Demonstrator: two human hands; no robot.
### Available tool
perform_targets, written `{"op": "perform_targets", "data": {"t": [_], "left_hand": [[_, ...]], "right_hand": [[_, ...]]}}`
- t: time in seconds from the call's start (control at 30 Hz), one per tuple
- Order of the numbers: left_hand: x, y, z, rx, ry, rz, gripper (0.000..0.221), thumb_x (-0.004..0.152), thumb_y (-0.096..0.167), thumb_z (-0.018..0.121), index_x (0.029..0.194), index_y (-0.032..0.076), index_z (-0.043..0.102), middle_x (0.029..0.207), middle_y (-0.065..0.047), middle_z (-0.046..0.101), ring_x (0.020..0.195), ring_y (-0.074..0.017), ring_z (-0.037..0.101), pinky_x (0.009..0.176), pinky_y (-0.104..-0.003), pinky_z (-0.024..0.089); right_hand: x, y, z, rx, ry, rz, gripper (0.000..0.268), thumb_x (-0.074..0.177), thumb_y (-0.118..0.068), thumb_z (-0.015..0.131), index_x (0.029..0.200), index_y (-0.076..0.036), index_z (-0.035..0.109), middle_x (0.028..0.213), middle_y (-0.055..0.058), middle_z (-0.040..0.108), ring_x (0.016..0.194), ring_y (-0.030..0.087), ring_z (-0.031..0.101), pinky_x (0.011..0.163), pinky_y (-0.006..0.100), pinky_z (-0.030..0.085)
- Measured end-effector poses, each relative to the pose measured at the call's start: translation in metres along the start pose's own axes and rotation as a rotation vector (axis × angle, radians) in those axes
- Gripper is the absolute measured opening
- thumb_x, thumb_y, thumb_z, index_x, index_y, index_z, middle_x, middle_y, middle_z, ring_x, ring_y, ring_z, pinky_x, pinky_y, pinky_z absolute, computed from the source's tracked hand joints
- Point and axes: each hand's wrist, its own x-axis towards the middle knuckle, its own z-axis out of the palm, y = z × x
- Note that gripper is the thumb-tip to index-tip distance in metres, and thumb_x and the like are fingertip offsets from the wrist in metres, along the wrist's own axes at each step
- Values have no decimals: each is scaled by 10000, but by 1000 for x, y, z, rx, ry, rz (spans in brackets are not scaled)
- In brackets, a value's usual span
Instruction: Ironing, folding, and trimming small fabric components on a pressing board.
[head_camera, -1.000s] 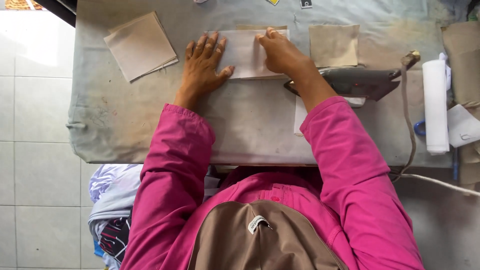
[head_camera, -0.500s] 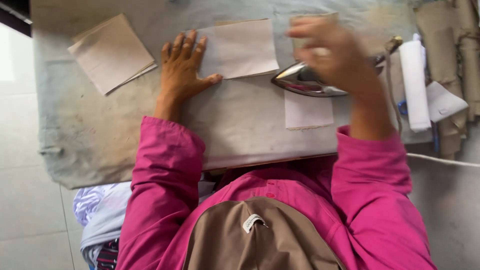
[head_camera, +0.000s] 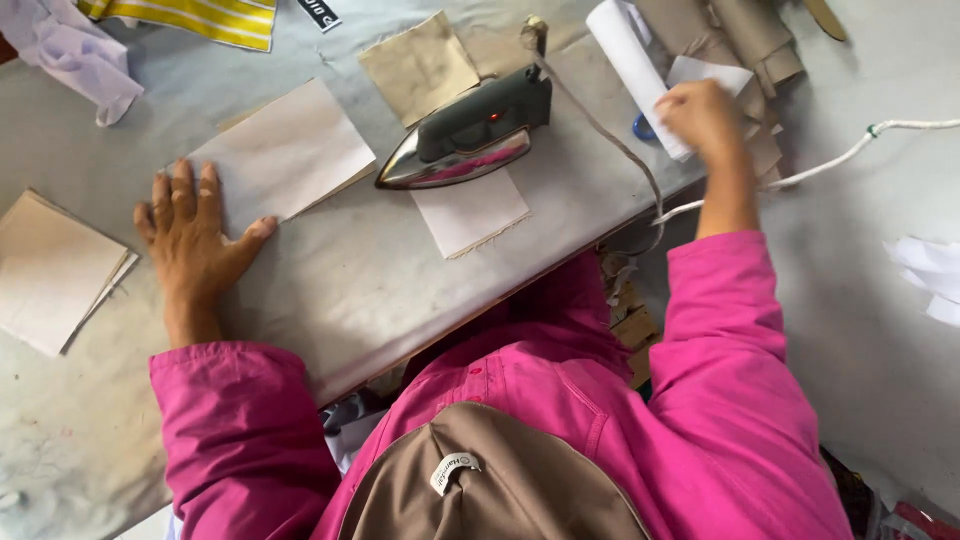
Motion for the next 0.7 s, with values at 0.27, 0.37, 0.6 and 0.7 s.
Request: {"op": "perform_targets", "data": {"t": [0.27, 0.37, 0.6, 0.7], "left_hand": [[0, 1, -1, -8, -29, -46, 920, 780, 713, 308, 1464, 99, 276, 1514, -169, 212, 1366, -371, 140, 1040, -517, 38], [1, 5, -7, -36, -68, -67, 877, 765, 633, 361, 1459, 107, 259, 1521, -155, 176, 1379, -350, 97, 1057, -515, 24], [4, -7, 6, 16, -81, -63, 911, 760, 711, 307, 1473, 153, 208, 1533, -109, 114, 1390, -328, 76, 1072, -520, 20], [3, -12, 9, 33, -72, -71, 895, 768, 702, 350, 1475, 174, 201, 1533, -95, 118, 1394, -326, 88, 1080, -525, 26]], "right_hand": [[2, 17, 78, -361, 160, 16, 192, 898, -178, 605, 862, -21, 708, 873, 203, 591, 758, 408, 609, 699, 477, 493], [1, 26, 70, -382, 151, -111, 91, 804, -95, 612, 829, -58, 691, 763, 200, 654, 730, 402, 621, 643, 483, 499], [-26, 46, 26, -290, -202, 31, 290, 736, -84, 578, 974, 74, 527, 841, 302, 633, 821, 503, 611, 661, 524, 469], [-23, 94, 33, -381, -227, -5, 315, 749, -188, 626, 946, 51, 684, 842, 273, 681, 855, 439, 646, 738, 449, 478]]}}
